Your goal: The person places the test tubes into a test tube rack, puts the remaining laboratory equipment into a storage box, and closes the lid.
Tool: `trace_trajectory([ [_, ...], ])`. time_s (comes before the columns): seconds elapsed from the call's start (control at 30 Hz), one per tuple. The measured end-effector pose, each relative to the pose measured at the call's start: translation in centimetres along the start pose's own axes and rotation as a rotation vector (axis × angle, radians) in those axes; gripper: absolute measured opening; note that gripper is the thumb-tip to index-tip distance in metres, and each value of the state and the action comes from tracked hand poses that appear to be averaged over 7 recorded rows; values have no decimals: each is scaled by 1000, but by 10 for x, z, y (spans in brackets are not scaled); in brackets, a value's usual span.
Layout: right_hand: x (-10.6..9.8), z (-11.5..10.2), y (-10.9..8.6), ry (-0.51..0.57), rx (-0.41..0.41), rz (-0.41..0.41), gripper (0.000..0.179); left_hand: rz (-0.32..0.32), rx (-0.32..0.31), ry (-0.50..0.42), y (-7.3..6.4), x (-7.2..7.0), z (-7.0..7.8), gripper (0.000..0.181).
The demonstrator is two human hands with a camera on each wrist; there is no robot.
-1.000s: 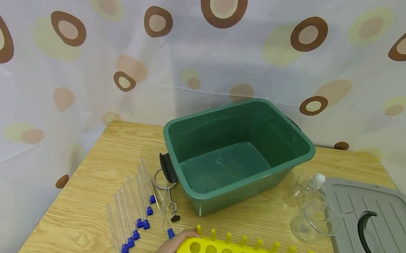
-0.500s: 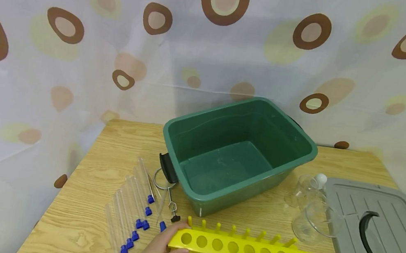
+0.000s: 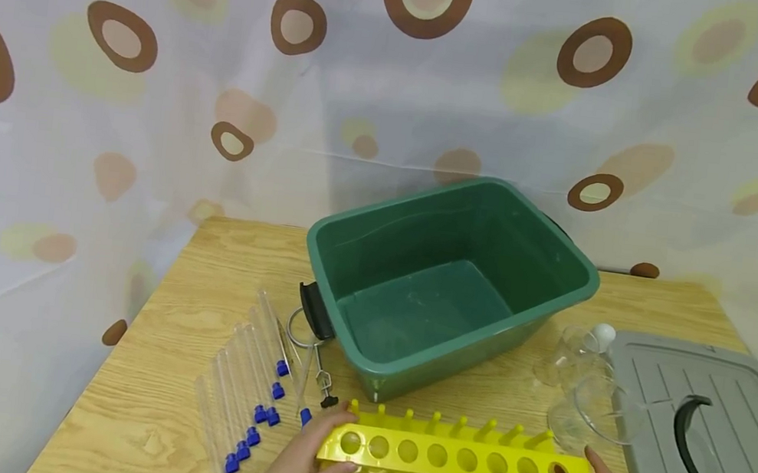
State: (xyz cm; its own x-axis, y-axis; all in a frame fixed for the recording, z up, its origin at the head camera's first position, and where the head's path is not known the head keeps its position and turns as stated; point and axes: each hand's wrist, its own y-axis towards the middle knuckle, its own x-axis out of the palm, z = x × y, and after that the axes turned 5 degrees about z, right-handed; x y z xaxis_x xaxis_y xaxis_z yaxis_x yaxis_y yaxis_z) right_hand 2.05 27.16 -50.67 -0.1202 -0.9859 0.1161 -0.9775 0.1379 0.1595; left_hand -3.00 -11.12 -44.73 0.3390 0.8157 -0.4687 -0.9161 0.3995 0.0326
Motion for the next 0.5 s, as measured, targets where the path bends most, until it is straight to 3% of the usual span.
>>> trace_trajectory([
  [0.1,-2,0,0,-66,5,6,49,85,-4,110,-5,-4,6,62],
  [0.2,-3,1,0,-81,-4,7,49,224,-25,286,-14,-17,10,66],
  [0.27,-3,2,0,-66,-19,1,50,309,-74,433,-23,-32,8,67],
  [0.33,-2,2,0,-61,-27,1,49,369,-163,576,-34,-46,3,64],
  [0.4,-2,1,0,-74,-21,6,48,349,-287,679,-43,-59,-5,58],
  [0.5,-2,1,-1,-102,5,25,45,201,-476,751,-53,-69,-19,52],
])
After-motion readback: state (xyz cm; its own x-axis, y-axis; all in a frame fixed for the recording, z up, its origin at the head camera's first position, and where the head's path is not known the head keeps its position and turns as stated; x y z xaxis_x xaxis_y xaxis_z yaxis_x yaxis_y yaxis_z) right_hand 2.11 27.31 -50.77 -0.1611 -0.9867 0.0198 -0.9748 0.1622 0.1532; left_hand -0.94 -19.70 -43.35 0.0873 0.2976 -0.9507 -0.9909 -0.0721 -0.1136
